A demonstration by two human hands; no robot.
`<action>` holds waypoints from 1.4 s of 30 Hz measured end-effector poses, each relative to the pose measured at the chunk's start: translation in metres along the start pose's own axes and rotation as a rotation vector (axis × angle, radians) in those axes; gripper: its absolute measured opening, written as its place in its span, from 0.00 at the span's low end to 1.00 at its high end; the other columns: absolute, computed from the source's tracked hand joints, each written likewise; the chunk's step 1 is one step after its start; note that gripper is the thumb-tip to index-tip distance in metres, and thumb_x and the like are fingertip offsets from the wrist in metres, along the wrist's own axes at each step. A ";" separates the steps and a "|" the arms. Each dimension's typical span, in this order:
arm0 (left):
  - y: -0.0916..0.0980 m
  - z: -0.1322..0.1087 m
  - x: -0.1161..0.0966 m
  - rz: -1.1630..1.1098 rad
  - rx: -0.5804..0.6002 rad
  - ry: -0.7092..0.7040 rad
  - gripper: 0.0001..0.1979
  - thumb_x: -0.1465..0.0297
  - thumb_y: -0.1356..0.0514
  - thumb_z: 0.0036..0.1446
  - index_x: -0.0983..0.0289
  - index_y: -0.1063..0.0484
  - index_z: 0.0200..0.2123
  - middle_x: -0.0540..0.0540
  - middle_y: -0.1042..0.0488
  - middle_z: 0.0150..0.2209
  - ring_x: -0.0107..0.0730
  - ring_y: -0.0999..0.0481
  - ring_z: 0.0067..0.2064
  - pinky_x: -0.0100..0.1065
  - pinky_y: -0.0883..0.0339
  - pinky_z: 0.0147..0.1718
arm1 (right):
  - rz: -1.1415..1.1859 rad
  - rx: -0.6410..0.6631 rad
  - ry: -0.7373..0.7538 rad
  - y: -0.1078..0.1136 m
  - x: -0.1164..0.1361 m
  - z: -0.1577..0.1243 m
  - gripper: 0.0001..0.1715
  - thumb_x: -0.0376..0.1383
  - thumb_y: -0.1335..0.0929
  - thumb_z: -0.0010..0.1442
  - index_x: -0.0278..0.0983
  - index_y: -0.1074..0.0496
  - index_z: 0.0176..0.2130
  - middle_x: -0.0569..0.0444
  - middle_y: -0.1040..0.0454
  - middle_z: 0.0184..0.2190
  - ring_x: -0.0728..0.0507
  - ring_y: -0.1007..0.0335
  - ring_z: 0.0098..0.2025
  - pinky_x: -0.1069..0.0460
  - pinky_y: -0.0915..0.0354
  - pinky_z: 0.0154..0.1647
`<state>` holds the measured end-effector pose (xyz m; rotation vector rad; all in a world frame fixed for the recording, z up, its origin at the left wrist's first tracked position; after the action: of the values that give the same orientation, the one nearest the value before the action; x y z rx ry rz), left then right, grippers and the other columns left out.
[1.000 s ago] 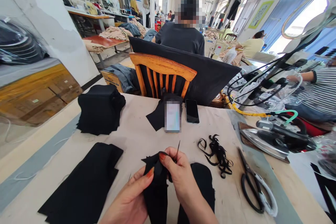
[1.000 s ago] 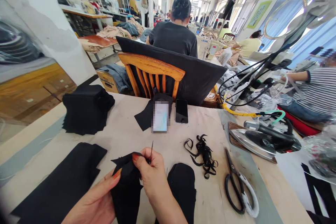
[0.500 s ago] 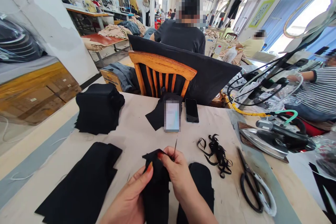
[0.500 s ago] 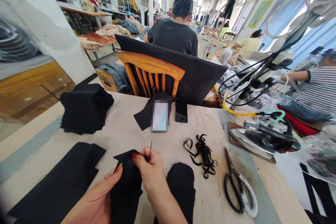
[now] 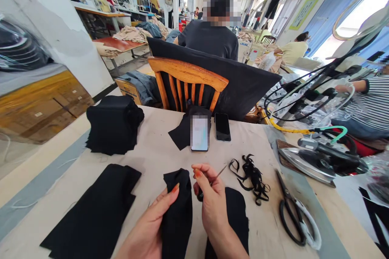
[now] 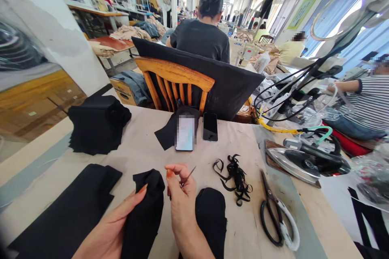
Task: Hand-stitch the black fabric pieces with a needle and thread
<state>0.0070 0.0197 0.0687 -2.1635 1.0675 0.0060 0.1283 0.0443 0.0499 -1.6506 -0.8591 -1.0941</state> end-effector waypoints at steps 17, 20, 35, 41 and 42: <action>0.005 0.007 -0.007 0.111 -0.208 -0.266 0.09 0.78 0.40 0.58 0.65 0.22 0.42 0.56 0.17 0.35 0.39 0.17 0.36 0.31 0.22 0.30 | -0.024 0.141 -0.099 -0.006 0.008 -0.004 0.16 0.46 0.29 0.56 0.37 0.25 0.39 0.59 0.33 0.26 0.54 0.48 0.22 0.57 0.50 0.23; 0.003 0.006 -0.007 0.082 -0.177 -0.253 0.10 0.77 0.41 0.60 0.65 0.23 0.44 0.56 0.17 0.35 0.38 0.17 0.34 0.31 0.21 0.30 | 0.003 0.091 -0.116 -0.005 0.007 -0.006 0.15 0.45 0.28 0.54 0.37 0.25 0.37 0.58 0.30 0.28 0.54 0.46 0.22 0.58 0.51 0.22; 0.010 0.006 -0.004 0.057 -0.109 -0.175 0.11 0.81 0.35 0.52 0.64 0.20 0.38 0.52 0.18 0.31 0.31 0.19 0.30 0.25 0.25 0.28 | -0.222 0.299 -0.156 -0.007 0.007 0.006 0.14 0.43 0.29 0.53 0.34 0.27 0.31 0.58 0.34 0.24 0.54 0.49 0.21 0.56 0.52 0.21; 0.022 0.007 -0.003 0.128 0.030 -0.060 0.18 0.77 0.28 0.39 0.60 0.20 0.38 0.52 0.18 0.31 0.36 0.20 0.33 0.29 0.27 0.30 | -0.159 0.231 -0.208 -0.005 0.010 0.003 0.19 0.48 0.31 0.54 0.36 0.35 0.29 0.63 0.42 0.18 0.54 0.52 0.19 0.56 0.55 0.19; 0.024 0.008 -0.003 0.144 0.055 -0.035 0.18 0.76 0.27 0.38 0.61 0.20 0.37 0.52 0.19 0.31 0.36 0.20 0.32 0.29 0.28 0.30 | -0.153 0.228 -0.211 -0.006 0.009 0.002 0.19 0.48 0.31 0.54 0.36 0.36 0.29 0.63 0.41 0.19 0.54 0.52 0.20 0.56 0.54 0.20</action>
<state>-0.0091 0.0171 0.0498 -2.0270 1.1871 0.0795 0.1269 0.0485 0.0598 -1.5451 -1.2185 -0.8954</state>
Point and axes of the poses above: each hand's wrist, its own z-axis towards the middle knuckle, its own y-axis out of the back of the hand, x = y × z, the point moved 3 cm from there along z, towards the middle knuckle
